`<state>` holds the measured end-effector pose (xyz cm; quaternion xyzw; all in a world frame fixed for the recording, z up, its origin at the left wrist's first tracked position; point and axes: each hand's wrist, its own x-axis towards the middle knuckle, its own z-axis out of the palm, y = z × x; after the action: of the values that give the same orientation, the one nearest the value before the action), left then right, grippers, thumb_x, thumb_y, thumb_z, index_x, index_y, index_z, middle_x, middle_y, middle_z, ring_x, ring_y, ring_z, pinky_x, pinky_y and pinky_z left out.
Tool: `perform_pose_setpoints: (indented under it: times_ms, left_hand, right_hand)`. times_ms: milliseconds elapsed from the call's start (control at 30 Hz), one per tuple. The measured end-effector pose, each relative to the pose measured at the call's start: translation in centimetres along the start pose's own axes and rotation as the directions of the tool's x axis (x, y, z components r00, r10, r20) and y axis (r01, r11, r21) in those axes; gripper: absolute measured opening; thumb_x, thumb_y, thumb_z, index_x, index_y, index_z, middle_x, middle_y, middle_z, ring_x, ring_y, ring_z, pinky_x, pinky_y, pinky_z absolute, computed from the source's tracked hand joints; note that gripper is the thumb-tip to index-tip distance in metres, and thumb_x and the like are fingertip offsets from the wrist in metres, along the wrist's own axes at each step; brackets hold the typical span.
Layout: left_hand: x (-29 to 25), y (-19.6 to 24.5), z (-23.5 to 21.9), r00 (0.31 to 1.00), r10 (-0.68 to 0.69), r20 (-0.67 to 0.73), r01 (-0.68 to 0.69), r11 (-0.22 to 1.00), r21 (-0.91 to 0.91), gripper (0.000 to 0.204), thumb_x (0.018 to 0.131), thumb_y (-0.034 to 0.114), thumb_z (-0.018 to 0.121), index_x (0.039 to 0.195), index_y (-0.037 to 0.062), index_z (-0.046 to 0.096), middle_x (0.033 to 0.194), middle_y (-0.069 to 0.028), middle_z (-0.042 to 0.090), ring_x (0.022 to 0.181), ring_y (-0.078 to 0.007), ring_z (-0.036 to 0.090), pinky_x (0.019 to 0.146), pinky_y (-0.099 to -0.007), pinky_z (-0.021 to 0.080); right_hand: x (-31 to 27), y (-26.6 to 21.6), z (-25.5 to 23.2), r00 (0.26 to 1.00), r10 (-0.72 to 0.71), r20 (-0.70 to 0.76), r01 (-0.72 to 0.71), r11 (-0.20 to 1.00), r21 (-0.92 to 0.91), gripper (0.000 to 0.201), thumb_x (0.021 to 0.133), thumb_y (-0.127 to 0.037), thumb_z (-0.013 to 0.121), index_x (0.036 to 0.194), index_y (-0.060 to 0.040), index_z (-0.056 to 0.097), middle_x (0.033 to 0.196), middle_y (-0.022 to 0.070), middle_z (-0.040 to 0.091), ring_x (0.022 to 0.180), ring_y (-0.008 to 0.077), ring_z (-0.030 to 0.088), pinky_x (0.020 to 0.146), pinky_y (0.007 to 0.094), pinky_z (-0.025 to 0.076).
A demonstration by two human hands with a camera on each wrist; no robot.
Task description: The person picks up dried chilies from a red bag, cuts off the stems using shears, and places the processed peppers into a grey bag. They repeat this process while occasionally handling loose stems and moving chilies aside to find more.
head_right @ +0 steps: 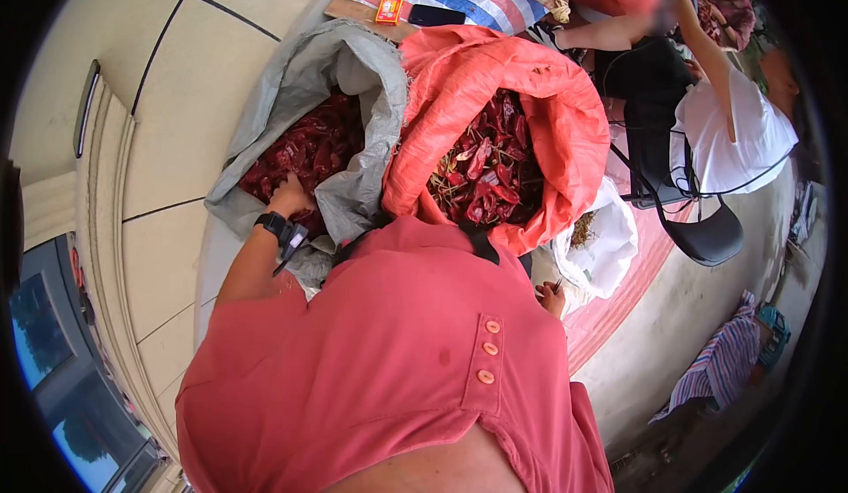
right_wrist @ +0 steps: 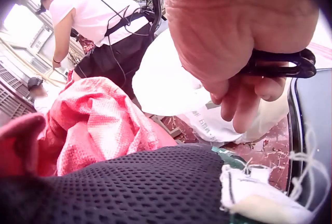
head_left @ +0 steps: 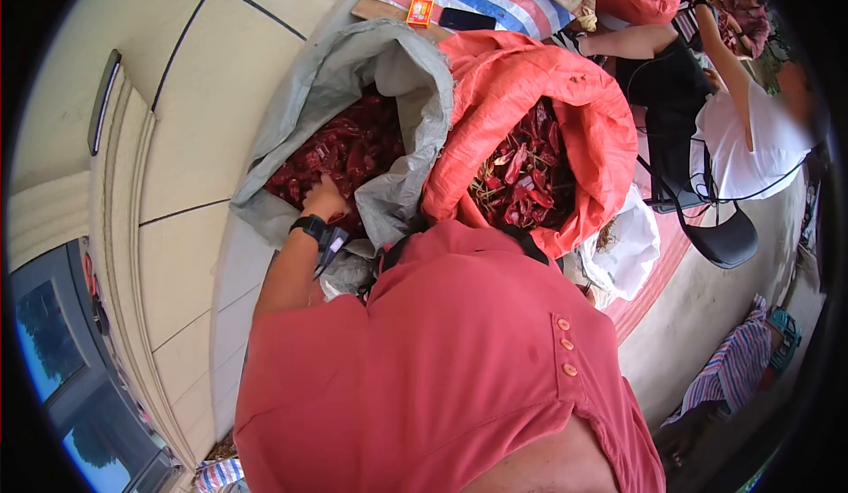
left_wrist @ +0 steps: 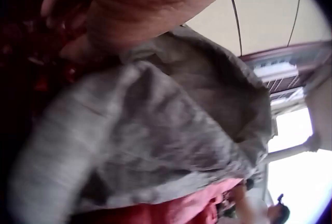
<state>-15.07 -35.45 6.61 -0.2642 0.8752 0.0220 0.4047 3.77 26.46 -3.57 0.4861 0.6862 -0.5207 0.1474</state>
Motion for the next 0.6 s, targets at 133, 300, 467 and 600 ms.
perform_pose_setpoints:
  times_ms: [133, 300, 467, 600]
  left_hand:
    - [1.7, -1.4, 4.4, 0.988, 0.010, 0.154, -0.032, 0.989, 0.146, 0.097, 0.071, 0.038, 0.075, 0.145, 0.0091, 0.019, 0.132, -0.0247, 0.047, 0.123, -0.0400, 0.047, 0.097, -0.0507, 0.041]
    - [7.1, -0.8, 11.3, 0.975, -0.182, -0.129, 0.127, 0.929, -0.348, 0.091, 0.075, 0.040, 0.072, 0.142, 0.0063, 0.021, 0.124, -0.0309, 0.052, 0.113, -0.0415, 0.055, 0.096, -0.0504, 0.042]
    - [13.9, 3.1, 9.4, 0.969, -0.206, -0.135, -0.057, 0.344, -0.937, 0.087, 0.067, 0.016, 0.081, 0.135, 0.0034, 0.027, 0.123, -0.0212, 0.052, 0.106, -0.0309, 0.057, 0.085, -0.0405, 0.050]
    - [15.5, 7.1, 3.9, 0.930, 0.088, -0.356, -0.367, 0.220, -0.904, 0.108, 0.066, 0.012, 0.081, 0.149, 0.0065, 0.012, 0.129, -0.0184, 0.050, 0.115, -0.0310, 0.052, 0.090, -0.0374, 0.047]
  right_hand:
    - [4.8, 6.2, -0.9, 0.996, 0.068, 0.049, -0.072, 0.995, 0.075, 0.023, 0.091, -0.011, 0.051, 0.110, 0.0019, 0.054, 0.090, 0.0164, 0.066, 0.067, 0.0235, 0.064, 0.058, 0.0336, 0.053]
    - [0.8, 0.7, 0.3, 0.997, 0.046, 0.062, -0.049, 0.998, 0.046, 0.023, 0.091, -0.012, 0.050, 0.111, 0.0008, 0.054, 0.092, 0.0158, 0.066, 0.068, 0.0237, 0.064, 0.059, 0.0341, 0.053]
    - [4.4, 6.1, -0.5, 0.994, -0.021, 0.107, 0.033, 0.993, -0.110, 0.025, 0.090, -0.016, 0.055, 0.107, 0.0012, 0.058, 0.090, 0.0155, 0.068, 0.073, 0.0228, 0.066, 0.065, 0.0335, 0.054]
    - [6.3, 10.5, -2.8, 0.995, -0.035, 0.097, 0.033, 0.999, 0.022, 0.024, 0.090, -0.016, 0.057, 0.106, 0.0021, 0.060, 0.087, 0.0145, 0.069, 0.075, 0.0209, 0.066, 0.068, 0.0325, 0.054]
